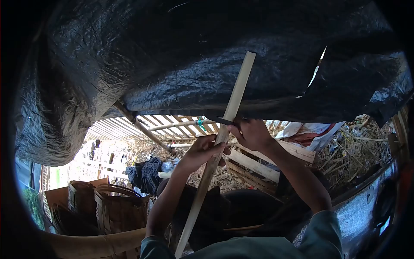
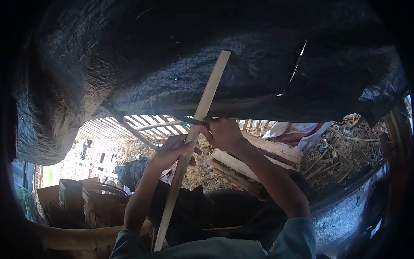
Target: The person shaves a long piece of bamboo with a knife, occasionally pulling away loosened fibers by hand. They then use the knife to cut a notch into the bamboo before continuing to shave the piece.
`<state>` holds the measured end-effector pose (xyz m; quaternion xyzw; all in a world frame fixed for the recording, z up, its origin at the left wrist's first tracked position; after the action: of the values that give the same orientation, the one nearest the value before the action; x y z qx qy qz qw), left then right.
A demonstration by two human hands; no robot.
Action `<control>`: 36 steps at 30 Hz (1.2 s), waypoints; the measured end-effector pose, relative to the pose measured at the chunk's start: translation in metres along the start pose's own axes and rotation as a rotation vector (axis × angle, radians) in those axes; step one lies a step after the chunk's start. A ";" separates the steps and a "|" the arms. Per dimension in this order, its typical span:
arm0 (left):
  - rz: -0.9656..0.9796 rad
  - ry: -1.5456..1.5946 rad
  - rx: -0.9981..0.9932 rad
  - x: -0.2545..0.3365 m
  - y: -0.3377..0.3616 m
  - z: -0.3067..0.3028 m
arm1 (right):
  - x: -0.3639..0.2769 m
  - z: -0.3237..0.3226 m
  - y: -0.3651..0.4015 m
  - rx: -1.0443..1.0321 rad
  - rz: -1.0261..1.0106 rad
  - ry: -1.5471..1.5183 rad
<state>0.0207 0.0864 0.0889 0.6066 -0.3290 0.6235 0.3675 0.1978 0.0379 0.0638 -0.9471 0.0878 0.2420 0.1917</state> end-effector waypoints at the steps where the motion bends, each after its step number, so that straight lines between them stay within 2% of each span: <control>1: -0.020 -0.032 0.005 -0.002 -0.006 -0.005 | -0.001 -0.001 0.000 0.032 -0.024 -0.020; 3: -0.056 -0.082 0.020 -0.013 -0.022 -0.015 | -0.003 -0.005 0.000 0.084 -0.074 -0.047; 7: -0.089 0.178 -0.034 -0.020 -0.032 -0.001 | -0.002 -0.006 -0.004 0.013 -0.033 0.003; 8: -0.024 0.123 -0.026 -0.017 -0.033 0.004 | -0.001 -0.004 -0.003 0.004 -0.027 0.025; 11: 0.001 -0.082 0.011 -0.021 -0.031 0.002 | 0.002 0.002 -0.002 -0.015 -0.034 0.004; 12: 0.056 -0.093 0.003 -0.022 -0.029 0.005 | 0.002 0.004 -0.002 -0.022 -0.044 -0.017; 15: 0.019 -0.062 0.111 -0.025 -0.024 0.008 | 0.001 0.003 -0.001 -0.082 -0.055 0.004; 20: 0.052 -0.063 0.162 -0.024 -0.005 0.020 | -0.010 -0.001 0.010 -0.148 -0.098 -0.005; 25: 0.031 -0.030 0.122 -0.029 0.002 0.018 | -0.014 -0.002 0.015 -0.165 -0.089 -0.002; 29: -0.043 0.038 0.088 -0.025 0.004 0.018 | -0.017 -0.005 0.018 -0.142 -0.077 -0.025; 32: -0.062 0.101 0.172 -0.016 0.005 0.022 | -0.021 -0.009 0.016 -0.081 -0.081 -0.010; 36: -0.021 -0.085 0.161 -0.024 0.006 0.024 | -0.001 -0.002 0.002 0.083 -0.042 0.049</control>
<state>0.0281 0.0614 0.0667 0.6634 -0.2868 0.6177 0.3100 0.1972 0.0353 0.0649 -0.9456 0.0825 0.2107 0.2338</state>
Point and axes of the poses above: each hand's wrist, its own y-axis away from the middle knuckle, its own z-axis out of the palm, x = y × z, the point moved 3 cm from there along -y, towards the middle knuckle, and after that the axes turned 14 degrees about z, right-handed, at the moved point
